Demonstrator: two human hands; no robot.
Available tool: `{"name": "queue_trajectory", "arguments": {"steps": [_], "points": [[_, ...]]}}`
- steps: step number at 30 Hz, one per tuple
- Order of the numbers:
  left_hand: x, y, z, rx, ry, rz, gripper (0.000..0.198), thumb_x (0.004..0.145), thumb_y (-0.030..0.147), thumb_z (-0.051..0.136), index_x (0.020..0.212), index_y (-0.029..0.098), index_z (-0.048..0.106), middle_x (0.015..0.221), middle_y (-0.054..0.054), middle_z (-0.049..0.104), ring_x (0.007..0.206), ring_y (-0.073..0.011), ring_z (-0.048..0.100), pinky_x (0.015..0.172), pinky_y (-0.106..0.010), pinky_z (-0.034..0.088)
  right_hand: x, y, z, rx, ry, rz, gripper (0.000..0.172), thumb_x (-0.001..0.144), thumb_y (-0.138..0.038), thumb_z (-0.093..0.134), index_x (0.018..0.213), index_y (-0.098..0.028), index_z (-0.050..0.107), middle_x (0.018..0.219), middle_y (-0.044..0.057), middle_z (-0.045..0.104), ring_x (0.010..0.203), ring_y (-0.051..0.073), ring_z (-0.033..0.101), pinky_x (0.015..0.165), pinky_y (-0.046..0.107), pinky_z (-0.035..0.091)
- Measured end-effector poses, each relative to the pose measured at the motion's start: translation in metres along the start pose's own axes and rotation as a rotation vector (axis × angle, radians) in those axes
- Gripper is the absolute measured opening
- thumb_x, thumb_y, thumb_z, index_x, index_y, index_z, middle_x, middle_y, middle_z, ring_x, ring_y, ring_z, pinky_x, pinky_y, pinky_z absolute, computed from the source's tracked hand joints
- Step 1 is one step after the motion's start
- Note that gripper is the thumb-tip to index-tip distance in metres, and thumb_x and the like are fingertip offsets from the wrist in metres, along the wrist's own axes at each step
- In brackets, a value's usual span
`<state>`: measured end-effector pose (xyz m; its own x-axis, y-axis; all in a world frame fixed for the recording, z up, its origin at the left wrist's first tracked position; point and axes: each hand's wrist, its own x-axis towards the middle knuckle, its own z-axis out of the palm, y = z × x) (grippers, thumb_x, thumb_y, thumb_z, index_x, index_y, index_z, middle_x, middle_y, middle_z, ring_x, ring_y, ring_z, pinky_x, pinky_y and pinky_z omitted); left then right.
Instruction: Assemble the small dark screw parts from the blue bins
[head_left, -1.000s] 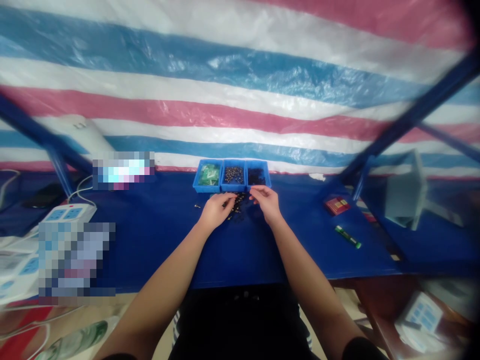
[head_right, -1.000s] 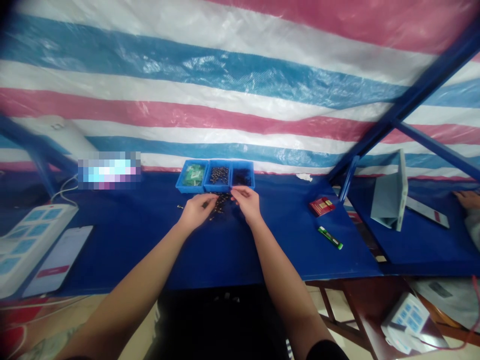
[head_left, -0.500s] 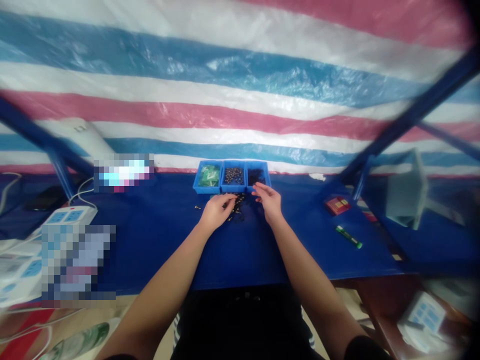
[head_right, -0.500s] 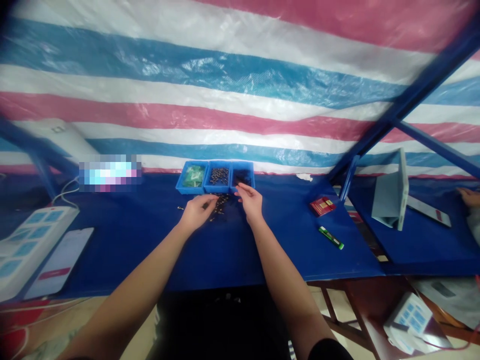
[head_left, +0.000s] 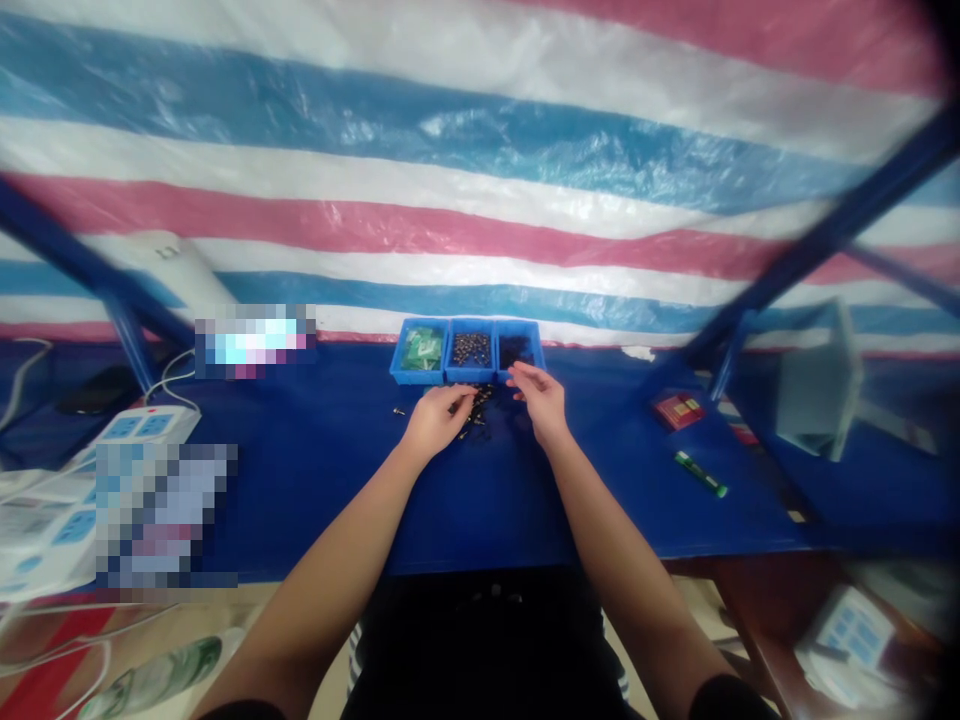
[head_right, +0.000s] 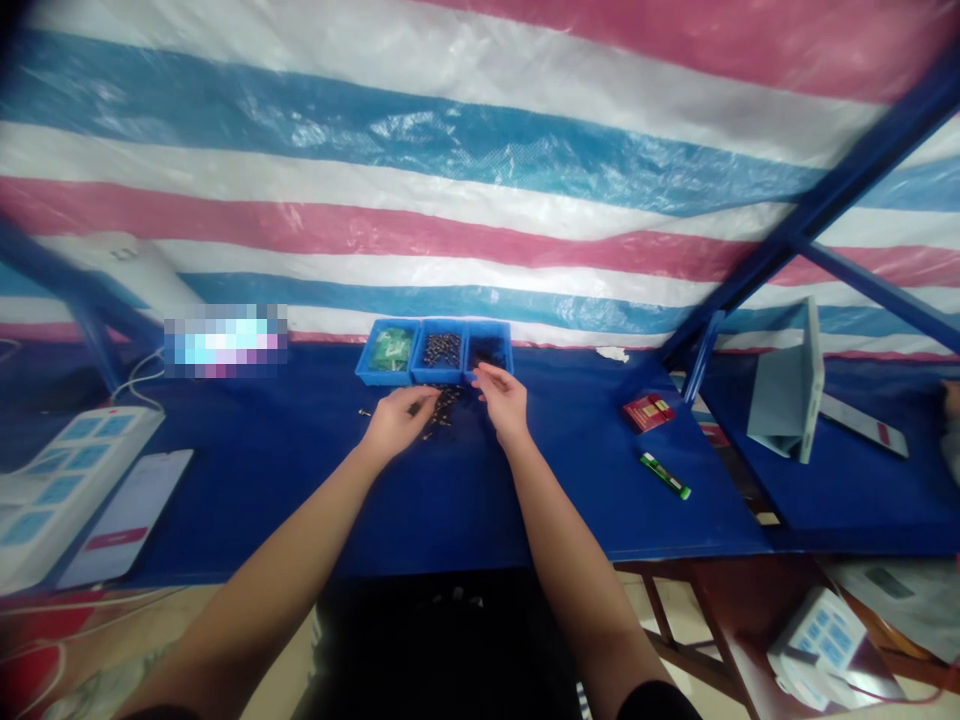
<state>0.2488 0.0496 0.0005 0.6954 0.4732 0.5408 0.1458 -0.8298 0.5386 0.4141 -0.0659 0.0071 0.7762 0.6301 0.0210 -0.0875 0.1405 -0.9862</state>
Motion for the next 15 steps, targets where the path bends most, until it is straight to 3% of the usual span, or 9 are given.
{"name": "queue_trajectory", "arguments": {"steps": [4, 8, 15], "points": [[0.0001, 0.0001, -0.0008, -0.004, 0.002, 0.013, 0.021, 0.092, 0.03, 0.054, 0.103, 0.022, 0.07, 0.096, -0.005, 0.074, 0.084, -0.0193, 0.069, 0.077, -0.033, 0.055, 0.0001, 0.0039, -0.0054, -0.337, -0.123, -0.06, 0.024, 0.075, -0.035, 0.065, 0.091, -0.018, 0.073, 0.081, 0.004, 0.073, 0.069, 0.016, 0.066, 0.066, 0.028, 0.051], [0.0007, 0.0013, -0.002, -0.005, -0.012, 0.003, 0.021, 0.092, 0.03, 0.054, 0.102, 0.023, 0.07, 0.096, -0.004, 0.074, 0.085, -0.0189, 0.069, 0.076, -0.032, 0.055, -0.0042, 0.0069, -0.0048, -0.696, -0.233, -0.232, 0.018, 0.074, -0.033, 0.068, 0.087, -0.022, 0.073, 0.085, 0.002, 0.073, 0.07, 0.015, 0.063, 0.073, 0.03, 0.051], [0.0006, 0.0017, -0.002, 0.007, 0.0, 0.004, 0.02, 0.092, 0.029, 0.054, 0.102, 0.023, 0.07, 0.098, -0.004, 0.074, 0.085, -0.0189, 0.069, 0.078, -0.032, 0.054, -0.0052, 0.0088, -0.0044, -0.871, -0.367, -0.374, 0.016, 0.073, -0.02, 0.069, 0.089, -0.021, 0.073, 0.081, 0.003, 0.071, 0.074, 0.017, 0.062, 0.074, 0.029, 0.049]]}}
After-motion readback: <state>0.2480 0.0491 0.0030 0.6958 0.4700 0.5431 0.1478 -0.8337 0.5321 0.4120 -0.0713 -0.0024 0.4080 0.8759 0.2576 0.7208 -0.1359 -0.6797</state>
